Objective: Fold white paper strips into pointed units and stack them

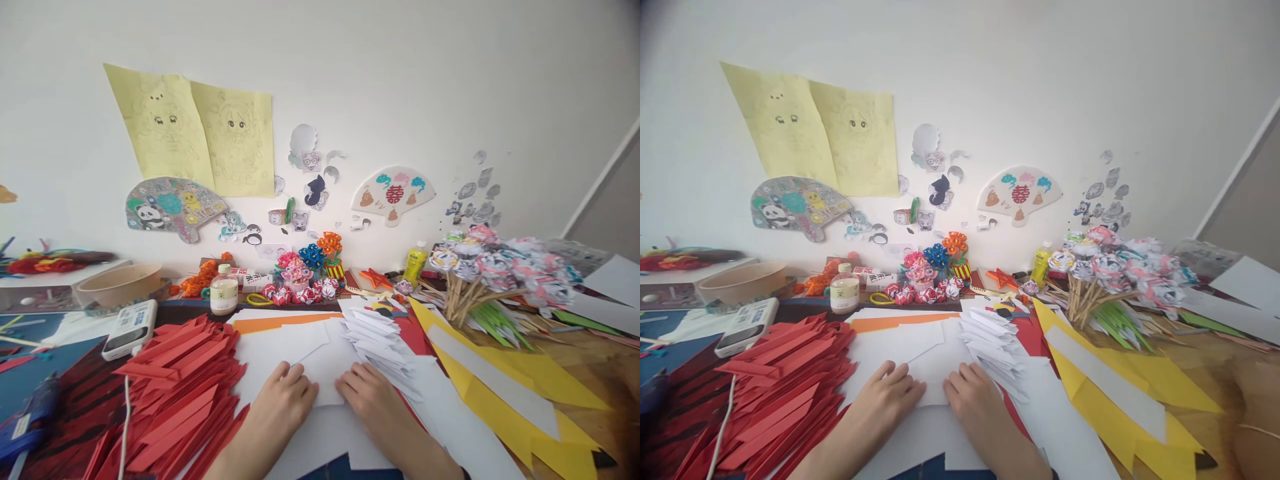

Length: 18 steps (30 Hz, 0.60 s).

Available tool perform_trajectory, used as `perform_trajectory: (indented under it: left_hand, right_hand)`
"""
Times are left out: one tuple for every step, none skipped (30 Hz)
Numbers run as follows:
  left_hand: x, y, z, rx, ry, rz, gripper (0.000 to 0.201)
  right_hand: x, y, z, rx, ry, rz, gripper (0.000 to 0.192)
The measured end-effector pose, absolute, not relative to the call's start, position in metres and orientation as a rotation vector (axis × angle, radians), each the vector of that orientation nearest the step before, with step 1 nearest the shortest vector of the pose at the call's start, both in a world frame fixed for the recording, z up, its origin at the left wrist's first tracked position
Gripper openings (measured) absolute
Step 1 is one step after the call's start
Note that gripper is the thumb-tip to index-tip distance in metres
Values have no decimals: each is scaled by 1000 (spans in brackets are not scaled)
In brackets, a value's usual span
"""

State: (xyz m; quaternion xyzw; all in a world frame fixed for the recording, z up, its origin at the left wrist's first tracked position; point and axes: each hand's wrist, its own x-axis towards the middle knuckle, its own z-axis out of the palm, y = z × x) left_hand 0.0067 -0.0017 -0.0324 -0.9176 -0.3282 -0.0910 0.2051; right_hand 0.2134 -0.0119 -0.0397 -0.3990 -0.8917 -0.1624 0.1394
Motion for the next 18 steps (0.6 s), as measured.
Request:
perform_trajectory:
  left_hand:
    - [6, -2, -31, -2573, -944, -259, 11]
    - [6, -2, -31, -2590, -974, -269, 12]
    - [6, -2, -30, -2609, -1006, -282, 12]
    - [5, -2, -29, -2627, -1037, -301, 10]
    - [5, -2, -29, -2638, -1066, -324, 9]
    - [5, -3, -29, -2644, -1089, -346, 14]
    - [5, -3, -30, -2649, -1100, -362, 19]
    - [6, -3, -31, -2654, -1100, -370, 22]
    - [6, -4, -32, -2660, -1092, -371, 21]
    - [7, -3, -33, -2665, -1082, -363, 18]
    - [7, -3, -35, -2669, -1076, -352, 14]
    - [8, -2, -36, -2668, -1073, -343, 12]
    - [9, -2, -37, -2664, -1072, -338, 11]
    - [10, -1, -37, -2660, -1072, -336, 10]
    - [10, 0, -37, -2660, -1076, -339, 9]
    - [10, 1, -37, -2665, -1082, -347, 9]
    - [10, 1, -36, -2677, -1094, -364, 11]
    - [10, 2, -35, -2696, -1115, -391, 14]
  right_hand:
    - [213, -12, -39, -1162, -2579, -472, 20]
    - [213, -12, -39, -1177, -2583, -469, 21]
    - [213, -12, -39, -1194, -2588, -459, 21]
    - [213, -12, -39, -1208, -2596, -445, 21]
    - [213, -12, -39, -1216, -2603, -425, 21]
    - [214, -12, -39, -1222, -2610, -400, 22]
    - [214, -12, -39, -1225, -2613, -373, 23]
    - [214, -13, -39, -1227, -2613, -349, 25]
    - [215, -13, -39, -1227, -2612, -327, 26]
    - [215, -13, -39, -1226, -2608, -313, 29]
    - [215, -13, -40, -1223, -2604, -308, 31]
    - [214, -13, -41, -1215, -2603, -315, 33]
    - [214, -12, -41, -1205, -2607, -330, 35]
    - [213, -12, -41, -1199, -2613, -343, 36]
    - [212, -11, -41, -1199, -2620, -351, 36]
    - [211, -11, -41, -1206, -2625, -346, 35]
    - [210, -10, -40, -1219, -2626, -326, 34]
    - [210, -10, -39, -1237, -2620, -291, 34]
